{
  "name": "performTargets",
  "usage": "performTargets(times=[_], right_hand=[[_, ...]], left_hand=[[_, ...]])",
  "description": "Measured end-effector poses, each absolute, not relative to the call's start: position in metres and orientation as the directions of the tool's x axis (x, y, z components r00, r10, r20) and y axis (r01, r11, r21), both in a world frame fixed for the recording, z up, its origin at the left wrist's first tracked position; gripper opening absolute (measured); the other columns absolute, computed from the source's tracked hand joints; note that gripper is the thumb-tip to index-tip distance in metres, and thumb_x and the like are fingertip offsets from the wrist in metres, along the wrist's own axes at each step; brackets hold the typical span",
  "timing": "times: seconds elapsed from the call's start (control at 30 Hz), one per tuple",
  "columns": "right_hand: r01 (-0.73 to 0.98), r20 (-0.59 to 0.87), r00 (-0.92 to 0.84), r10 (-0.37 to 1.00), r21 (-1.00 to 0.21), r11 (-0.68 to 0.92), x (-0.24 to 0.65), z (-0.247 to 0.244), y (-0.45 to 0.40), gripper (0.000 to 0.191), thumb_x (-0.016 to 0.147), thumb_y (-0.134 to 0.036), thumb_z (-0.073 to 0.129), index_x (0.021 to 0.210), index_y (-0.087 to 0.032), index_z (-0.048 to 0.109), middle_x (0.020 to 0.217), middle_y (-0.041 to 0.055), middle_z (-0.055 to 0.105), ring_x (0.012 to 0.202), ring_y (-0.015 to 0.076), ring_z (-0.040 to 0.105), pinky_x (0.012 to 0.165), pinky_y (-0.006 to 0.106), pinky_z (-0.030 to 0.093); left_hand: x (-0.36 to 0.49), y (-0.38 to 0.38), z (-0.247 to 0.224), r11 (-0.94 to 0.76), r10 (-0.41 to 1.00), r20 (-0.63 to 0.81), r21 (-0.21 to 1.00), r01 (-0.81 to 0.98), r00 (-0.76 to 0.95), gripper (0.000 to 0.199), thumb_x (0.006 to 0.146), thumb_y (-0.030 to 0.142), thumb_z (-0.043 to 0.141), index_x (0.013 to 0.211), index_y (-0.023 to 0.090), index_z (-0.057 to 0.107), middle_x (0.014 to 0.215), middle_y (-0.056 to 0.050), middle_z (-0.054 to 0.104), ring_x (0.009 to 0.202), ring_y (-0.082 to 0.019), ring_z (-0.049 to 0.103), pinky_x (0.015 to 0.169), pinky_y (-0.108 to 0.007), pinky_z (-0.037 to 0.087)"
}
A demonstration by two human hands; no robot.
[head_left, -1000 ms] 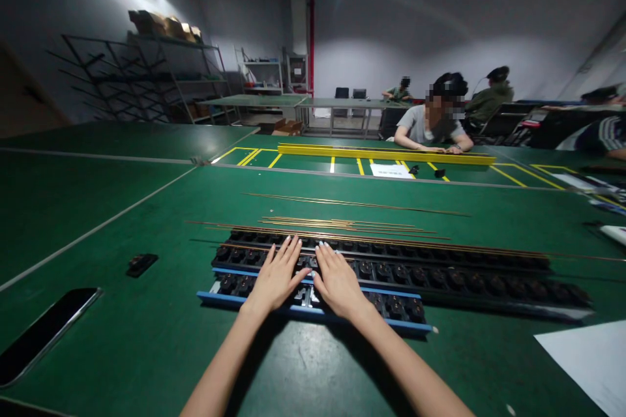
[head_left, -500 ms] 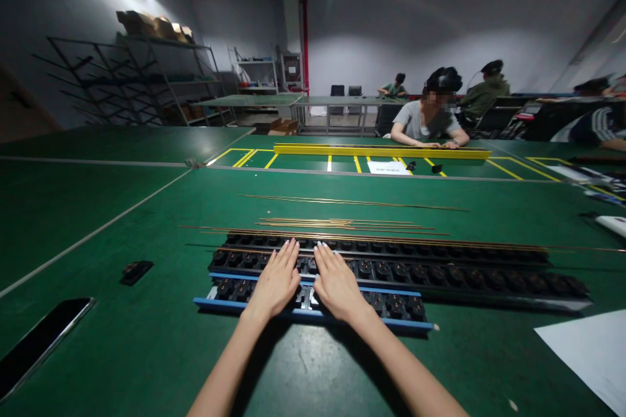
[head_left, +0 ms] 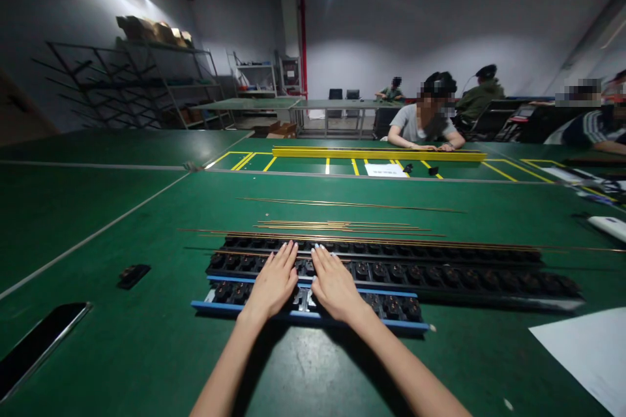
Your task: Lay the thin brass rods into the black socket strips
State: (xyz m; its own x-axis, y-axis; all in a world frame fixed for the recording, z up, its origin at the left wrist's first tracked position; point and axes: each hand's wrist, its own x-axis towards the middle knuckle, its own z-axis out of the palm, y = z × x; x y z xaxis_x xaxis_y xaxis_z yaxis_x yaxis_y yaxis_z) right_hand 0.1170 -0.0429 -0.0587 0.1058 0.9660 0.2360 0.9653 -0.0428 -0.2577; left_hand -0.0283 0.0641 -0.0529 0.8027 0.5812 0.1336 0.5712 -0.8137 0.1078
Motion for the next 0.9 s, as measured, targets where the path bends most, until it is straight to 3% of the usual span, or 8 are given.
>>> performTargets(times=[0.13,0.43,0.9], right_hand=[[0.961,0.216,0.116,0.969,-0.272,-0.054,0.116,-0.055,-0.043,0.057,0.09,-0.028,0.034,0.144,-0.012,0.029,0.15,0.0104,0.025,0.139,0.0219,0.02,0.113,0.042,0.022],[0.962,0.224,0.119,0.967,-0.269,-0.056,0.108,-0.055,-0.038,0.056,0.09,-0.028,0.031,0.143,-0.009,0.031,0.15,0.0097,0.025,0.14,0.0199,0.018,0.114,0.042,0.019],[0.966,0.228,0.12,0.966,-0.25,-0.061,0.108,-0.06,-0.033,0.056,0.088,-0.026,0.034,0.142,-0.01,0.032,0.149,0.0096,0.03,0.139,0.0206,0.023,0.112,0.042,0.022]], left_hand=[[-0.028,0.062,-0.058,-0.816,0.576,0.197,0.068,0.575,0.794,0.053,0.093,0.028,0.028,0.145,0.021,0.023,0.153,-0.006,0.021,0.14,-0.019,0.021,0.111,-0.044,0.028],[-0.029,0.06,-0.067,-0.82,0.537,0.315,-0.024,0.572,0.783,0.051,0.093,0.027,0.028,0.144,0.021,0.026,0.152,-0.005,0.024,0.139,-0.019,0.023,0.112,-0.043,0.027],[-0.019,0.059,-0.064,-0.853,0.513,0.236,0.03,0.522,0.825,0.051,0.094,0.03,0.027,0.143,0.013,0.027,0.15,-0.007,0.026,0.139,-0.019,0.023,0.112,-0.044,0.028]])
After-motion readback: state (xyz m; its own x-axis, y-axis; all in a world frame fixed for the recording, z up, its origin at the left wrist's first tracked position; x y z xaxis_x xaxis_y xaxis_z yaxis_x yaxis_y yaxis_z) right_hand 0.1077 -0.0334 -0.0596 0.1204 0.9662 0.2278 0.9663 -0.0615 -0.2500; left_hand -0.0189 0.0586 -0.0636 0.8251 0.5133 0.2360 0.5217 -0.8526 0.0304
